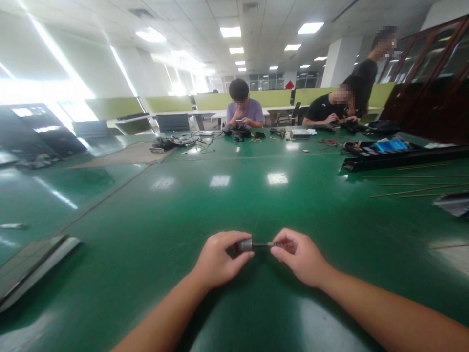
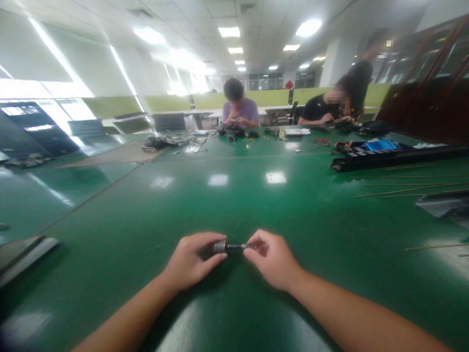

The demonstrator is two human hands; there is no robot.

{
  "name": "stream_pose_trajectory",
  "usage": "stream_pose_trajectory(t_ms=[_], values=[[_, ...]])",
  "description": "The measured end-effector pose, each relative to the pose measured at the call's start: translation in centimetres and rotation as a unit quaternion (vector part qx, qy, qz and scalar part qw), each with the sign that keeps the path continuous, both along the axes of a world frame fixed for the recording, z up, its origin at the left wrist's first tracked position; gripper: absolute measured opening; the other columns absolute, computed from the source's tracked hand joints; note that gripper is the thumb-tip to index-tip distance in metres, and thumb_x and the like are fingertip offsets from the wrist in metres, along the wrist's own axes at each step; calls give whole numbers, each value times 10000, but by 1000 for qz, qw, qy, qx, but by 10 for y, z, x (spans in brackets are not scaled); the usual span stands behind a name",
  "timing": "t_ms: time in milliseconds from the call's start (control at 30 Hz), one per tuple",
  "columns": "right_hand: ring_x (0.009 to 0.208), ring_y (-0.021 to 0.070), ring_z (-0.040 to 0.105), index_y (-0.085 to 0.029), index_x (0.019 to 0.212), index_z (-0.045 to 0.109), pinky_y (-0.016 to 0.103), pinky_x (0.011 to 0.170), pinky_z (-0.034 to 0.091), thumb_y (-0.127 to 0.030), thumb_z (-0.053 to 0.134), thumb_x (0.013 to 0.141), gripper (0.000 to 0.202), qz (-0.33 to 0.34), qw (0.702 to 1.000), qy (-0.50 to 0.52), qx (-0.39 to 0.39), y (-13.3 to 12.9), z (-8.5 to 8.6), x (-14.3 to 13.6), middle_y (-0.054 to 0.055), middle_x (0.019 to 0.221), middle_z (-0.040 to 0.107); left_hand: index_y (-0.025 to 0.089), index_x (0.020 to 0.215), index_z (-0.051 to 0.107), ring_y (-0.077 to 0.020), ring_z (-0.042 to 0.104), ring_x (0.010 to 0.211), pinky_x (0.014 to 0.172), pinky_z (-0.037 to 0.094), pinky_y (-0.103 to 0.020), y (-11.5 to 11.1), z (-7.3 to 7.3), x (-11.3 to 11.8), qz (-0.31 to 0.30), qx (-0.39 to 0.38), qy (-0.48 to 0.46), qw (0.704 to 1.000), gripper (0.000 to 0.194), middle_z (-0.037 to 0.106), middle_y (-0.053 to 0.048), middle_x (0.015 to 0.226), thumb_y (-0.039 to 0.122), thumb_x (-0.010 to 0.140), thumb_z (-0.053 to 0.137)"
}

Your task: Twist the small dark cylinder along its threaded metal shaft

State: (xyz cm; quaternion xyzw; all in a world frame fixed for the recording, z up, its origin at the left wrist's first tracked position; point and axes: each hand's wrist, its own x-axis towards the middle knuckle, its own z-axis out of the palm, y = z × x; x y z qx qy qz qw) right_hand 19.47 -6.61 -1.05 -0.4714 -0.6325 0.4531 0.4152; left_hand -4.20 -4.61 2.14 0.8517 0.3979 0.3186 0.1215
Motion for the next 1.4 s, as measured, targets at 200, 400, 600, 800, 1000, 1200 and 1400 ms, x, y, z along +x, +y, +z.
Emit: stream_pose_trajectory(t_ms=[200,400,600,800,1000,1200,1400], values=[[620,133,565,-172,849,613,237,579,432,-290,655,838,126,-1,1000,2,-3,0,-1,0,-9,699,614,230,1047,717,-217,718,883,822,563,-339,0,0,-1,1,0,0,1000,269,761,-53,986,320,794,717],[627,136,567,-172,857,620,243,590,436,-292,656,835,127,-1,1000,1,-5,0,0,0,-8,705,615,216,1036,717,-215,719,865,806,569,-330,0,2,0,-5,0,-6,1000,259,761,-61,973,312,795,712],[613,131,558,-170,846,618,239,579,428,-272,653,829,109,-1,1000,4,-7,-1,3,0,-12,694,608,223,1043,714,-208,715,872,814,565,-326,1,3,-1,-9,-5,-8,1000,258,758,-51,977,299,796,716],[626,135,565,-167,847,617,245,591,435,-266,657,821,109,-4,1000,1,-8,0,2,-1,-5,705,616,216,1010,718,-190,712,868,820,568,-295,1,4,-1,-28,-16,-20,999,224,754,-46,961,279,795,717],[628,141,588,-172,856,622,249,594,447,-268,656,827,106,-3,1000,-2,-5,0,1,0,-3,711,629,206,996,720,-201,713,858,810,575,-304,2,6,-2,-26,-23,-20,999,211,753,-62,954,273,796,708],[648,149,604,-175,861,617,258,613,460,-276,650,830,111,-8,1000,-1,-3,1,-1,0,2,725,636,211,1016,719,-205,712,884,832,568,-309,2,5,-4,-21,-17,-22,999,225,755,-58,977,291,805,712],[630,138,580,-173,869,616,251,604,453,-286,658,830,127,-7,1000,0,-2,0,-1,0,-9,706,620,205,1011,714,-209,705,875,835,565,-330,3,3,-4,14,-20,-39,999,255,750,-57,968,304,778,744]])
